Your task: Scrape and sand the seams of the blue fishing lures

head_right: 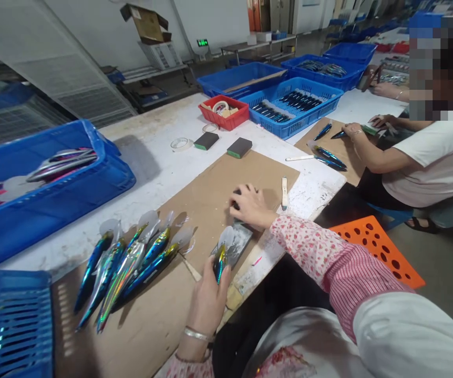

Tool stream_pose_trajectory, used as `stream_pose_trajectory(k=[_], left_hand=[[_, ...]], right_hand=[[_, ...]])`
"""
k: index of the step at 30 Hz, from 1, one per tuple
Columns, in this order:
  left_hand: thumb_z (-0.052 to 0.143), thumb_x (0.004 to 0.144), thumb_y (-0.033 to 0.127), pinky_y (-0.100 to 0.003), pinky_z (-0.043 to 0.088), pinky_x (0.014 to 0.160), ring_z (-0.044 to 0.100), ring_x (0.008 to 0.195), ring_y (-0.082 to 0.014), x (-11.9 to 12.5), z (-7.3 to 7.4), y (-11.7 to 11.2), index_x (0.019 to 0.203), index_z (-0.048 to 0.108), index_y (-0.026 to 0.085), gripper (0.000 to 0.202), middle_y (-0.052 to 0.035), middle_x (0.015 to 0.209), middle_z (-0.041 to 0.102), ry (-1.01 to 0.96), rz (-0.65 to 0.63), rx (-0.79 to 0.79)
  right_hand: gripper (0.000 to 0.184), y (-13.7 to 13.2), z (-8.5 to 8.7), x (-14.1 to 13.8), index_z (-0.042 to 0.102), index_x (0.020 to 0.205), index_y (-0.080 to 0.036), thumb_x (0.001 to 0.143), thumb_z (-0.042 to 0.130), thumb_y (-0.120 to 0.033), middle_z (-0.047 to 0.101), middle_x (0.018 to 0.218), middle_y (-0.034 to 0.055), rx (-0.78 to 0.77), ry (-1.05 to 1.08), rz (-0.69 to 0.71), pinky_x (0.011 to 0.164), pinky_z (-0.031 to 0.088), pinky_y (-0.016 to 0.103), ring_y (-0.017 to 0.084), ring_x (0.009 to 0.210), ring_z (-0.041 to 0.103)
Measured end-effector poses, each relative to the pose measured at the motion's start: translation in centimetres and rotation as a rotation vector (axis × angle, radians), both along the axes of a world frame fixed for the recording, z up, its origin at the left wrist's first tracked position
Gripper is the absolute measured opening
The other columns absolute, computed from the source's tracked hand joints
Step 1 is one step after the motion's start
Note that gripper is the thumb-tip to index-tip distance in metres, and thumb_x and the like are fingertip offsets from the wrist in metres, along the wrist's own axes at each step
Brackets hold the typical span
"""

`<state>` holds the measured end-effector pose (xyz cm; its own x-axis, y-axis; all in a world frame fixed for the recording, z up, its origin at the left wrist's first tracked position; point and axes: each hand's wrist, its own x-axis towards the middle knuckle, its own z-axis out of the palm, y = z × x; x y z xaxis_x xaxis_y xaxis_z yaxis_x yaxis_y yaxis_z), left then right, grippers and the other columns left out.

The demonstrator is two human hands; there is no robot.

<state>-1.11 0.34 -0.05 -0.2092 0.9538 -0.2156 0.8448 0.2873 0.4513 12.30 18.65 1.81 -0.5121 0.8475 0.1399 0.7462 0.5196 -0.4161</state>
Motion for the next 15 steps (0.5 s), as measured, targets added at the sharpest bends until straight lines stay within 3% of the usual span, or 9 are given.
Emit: stream_pose_trajectory(k=[3,8,11,13,15], left_hand=[[0.028,0.096,0.041,-0.037,0.052,0.073,0.069,0.092,-0.0287,0.1,0.0,0.0,0.132,0.039,0.007,0.05,-0.0186,0.096,0.071,0.013,0.009,-0.003],[0.027,0.095,0.045,-0.037,0.052,0.071,0.07,0.089,-0.0293,-0.3,-0.7,0.0,0.131,0.039,0.009,0.053,-0.0192,0.101,0.071,0.013,-0.003,0.019],[0.025,0.094,0.05,-0.036,0.052,0.065,0.071,0.082,-0.0295,-0.8,-1.5,0.1,0.13,0.041,0.011,0.055,-0.0179,0.1,0.072,0.037,0.017,0.029],[0.025,0.093,0.051,-0.036,0.052,0.061,0.07,0.077,-0.0298,-1.0,-2.0,0.2,0.128,0.043,0.012,0.056,-0.0174,0.095,0.072,0.054,0.023,0.042],[0.026,0.092,0.052,-0.035,0.051,0.06,0.071,0.076,-0.0294,-1.1,-2.2,0.4,0.125,0.046,0.013,0.055,-0.0162,0.093,0.073,0.055,0.034,0.105]], right_hand=[[0.022,1.6,-1.3,1.8,0.069,0.098,-0.027,0.088,0.058,-0.042,0.051,0.124,0.007,-0.062,-0.022,-0.107,0.087,0.038,0.042,0.028,0.115,0.04],[0.031,2.5,-1.3,5.0,0.066,0.113,-0.036,0.095,0.048,-0.053,0.052,0.131,0.0039,-0.037,-0.069,0.014,0.096,0.032,0.047,0.027,0.122,0.04],[0.035,3.8,-0.1,7.6,0.063,0.119,-0.029,0.098,0.044,-0.048,0.06,0.12,0.006,-0.009,-0.092,-0.197,0.096,0.034,0.039,0.023,0.115,0.048],[0.031,4.8,0.5,9.6,0.064,0.113,-0.022,0.097,0.046,-0.042,0.065,0.107,0.0072,-0.022,-0.127,-0.377,0.088,0.04,0.031,0.02,0.103,0.056],[0.027,5.3,0.5,11.2,0.066,0.103,-0.018,0.092,0.053,-0.039,0.068,0.096,0.0086,-0.044,-0.168,-0.459,0.078,0.042,0.029,0.021,0.092,0.061]])
